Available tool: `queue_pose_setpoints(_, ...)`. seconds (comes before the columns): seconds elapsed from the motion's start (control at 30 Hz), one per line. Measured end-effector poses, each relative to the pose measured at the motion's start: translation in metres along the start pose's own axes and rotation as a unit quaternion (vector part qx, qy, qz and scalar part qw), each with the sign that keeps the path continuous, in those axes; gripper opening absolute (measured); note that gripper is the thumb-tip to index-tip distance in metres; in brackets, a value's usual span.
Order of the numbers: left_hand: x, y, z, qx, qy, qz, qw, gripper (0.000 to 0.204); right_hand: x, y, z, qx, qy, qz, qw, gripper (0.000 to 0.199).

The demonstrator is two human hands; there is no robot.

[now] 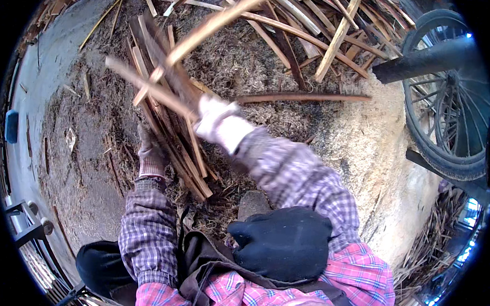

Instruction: The person gathers thin wooden strips from a pile on the ground and stacks them into a neat pile. They repeatedly pick up handfuls of wood, align them, and place them onto a growing stack next to a metal rack.

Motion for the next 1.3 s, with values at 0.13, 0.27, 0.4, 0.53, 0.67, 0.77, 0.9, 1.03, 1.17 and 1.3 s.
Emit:
queue_pose_setpoints(0.13, -0.02, -0.012, 0.002, 0.011, 0.013, -0.064, 0.998, 0.049, 0.07, 0.036, 0.001, -0.015, 0.111, 0.044, 0.993, 0.107)
queue_pose_setpoints(0.27, 0.007, -0.034, -0.017, 0.033, -0.048, 0.086, 0.995, 0.048, 0.047, 0.026, -0.003, -0.063, 0.102, -0.115, 0.986, 0.105)
queue_pose_setpoints(0.4, -0.005, -0.047, -0.027, 0.044, -0.089, 0.143, 0.985, 0.055, -0.066, 0.022, 0.006, -0.219, -0.266, -0.137, 0.929, 0.087)
queue_pose_setpoints(0.53, 0.003, -0.02, -0.016, 0.005, -0.082, 0.14, 0.987, 0.048, -0.125, -0.012, 0.044, -0.134, -0.51, -0.205, 0.824, 0.062)
queue_pose_setpoints(0.67, -0.016, -0.032, -0.015, 0.035, -0.102, 0.115, 0.987, 0.042, -0.117, 0.004, 0.082, -0.131, -0.298, -0.251, 0.912, 0.025)
queue_pose_setpoints(0.77, 0.011, -0.03, -0.022, 0.016, -0.08, 0.068, 0.994, 0.055, -0.081, 0.012, 0.075, -0.206, -0.329, -0.246, 0.888, 0.036)
queue_pose_setpoints(0.9, 0.013, -0.036, -0.017, 0.039, -0.065, -0.006, 0.997, 0.058, -0.002, 0.024, -0.002, -0.2, -0.278, -0.019, 0.939, 0.033)
queue_pose_setpoints(1.03, 0.009, -0.02, -0.017, 0.003, -0.107, 0.092, 0.99, 0.054, 0.004, -0.034, -0.027, -0.176, -0.358, 0.101, 0.911, 0.052)
queue_pose_setpoints(1.17, -0.02, -0.032, -0.018, -0.011, -0.154, 0.099, 0.983, 0.042, -0.093, -0.138, -0.058, -0.05, -0.596, 0.128, 0.791, 0.067)
queue_pose_setpoints(1.3, -0.005, -0.038, -0.032, -0.015, -0.174, 0.143, 0.974, 0.049, -0.142, -0.287, -0.024, 0.306, -0.583, 0.251, 0.71, 0.082)
Point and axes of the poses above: each hand's wrist, its own z-axis towards the middle knuckle, its own x-axis out of the palm, y = z × x, the point moved 10 cm from there along z, towards the middle knuckle, and after that the axes turned 9 degrees about x, right-handed, at the moved point
